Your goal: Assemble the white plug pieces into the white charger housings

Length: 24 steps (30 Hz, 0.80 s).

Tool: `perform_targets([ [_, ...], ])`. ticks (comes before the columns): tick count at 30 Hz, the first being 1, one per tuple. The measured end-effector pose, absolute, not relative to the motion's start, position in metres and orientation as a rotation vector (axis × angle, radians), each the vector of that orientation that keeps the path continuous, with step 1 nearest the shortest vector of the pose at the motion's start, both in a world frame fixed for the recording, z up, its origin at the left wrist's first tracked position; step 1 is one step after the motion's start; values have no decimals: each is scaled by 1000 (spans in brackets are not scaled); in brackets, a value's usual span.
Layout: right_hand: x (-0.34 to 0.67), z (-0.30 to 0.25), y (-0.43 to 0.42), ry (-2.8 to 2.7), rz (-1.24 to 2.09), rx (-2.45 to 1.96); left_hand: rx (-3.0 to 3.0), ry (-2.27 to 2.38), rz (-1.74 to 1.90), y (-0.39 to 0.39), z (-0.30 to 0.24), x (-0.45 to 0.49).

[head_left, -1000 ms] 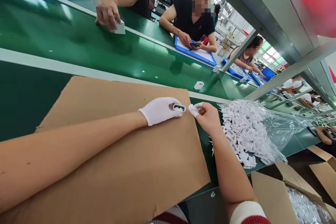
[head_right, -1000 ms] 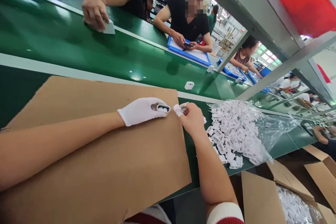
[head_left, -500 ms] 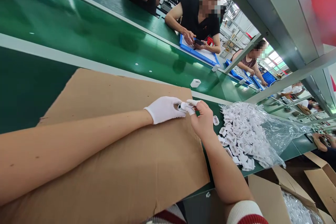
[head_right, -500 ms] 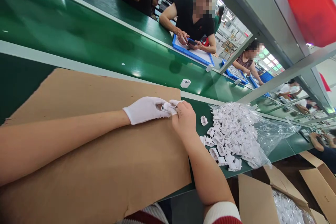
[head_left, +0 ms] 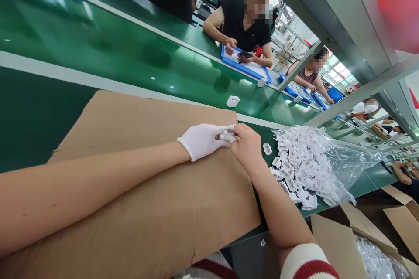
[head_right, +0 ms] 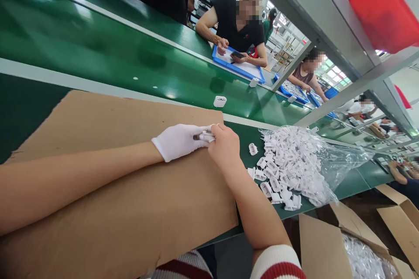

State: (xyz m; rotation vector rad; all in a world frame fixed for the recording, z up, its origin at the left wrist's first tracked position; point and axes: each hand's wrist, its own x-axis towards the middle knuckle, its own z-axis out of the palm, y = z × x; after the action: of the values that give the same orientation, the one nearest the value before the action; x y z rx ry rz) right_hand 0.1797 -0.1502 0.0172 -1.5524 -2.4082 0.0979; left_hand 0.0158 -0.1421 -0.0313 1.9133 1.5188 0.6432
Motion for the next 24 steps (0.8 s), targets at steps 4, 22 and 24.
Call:
perform_targets([
  [4,183,9,-148,-2245,327,-1524,2022,1631,482,-144,-23,17],
  [22,261,28,-130,-2202,131,-2269,1740,2397,788,-34,7,-58],
  [24,257,23,-131,-2168,209,-2087,1890,2442,960,-31,3,-44],
])
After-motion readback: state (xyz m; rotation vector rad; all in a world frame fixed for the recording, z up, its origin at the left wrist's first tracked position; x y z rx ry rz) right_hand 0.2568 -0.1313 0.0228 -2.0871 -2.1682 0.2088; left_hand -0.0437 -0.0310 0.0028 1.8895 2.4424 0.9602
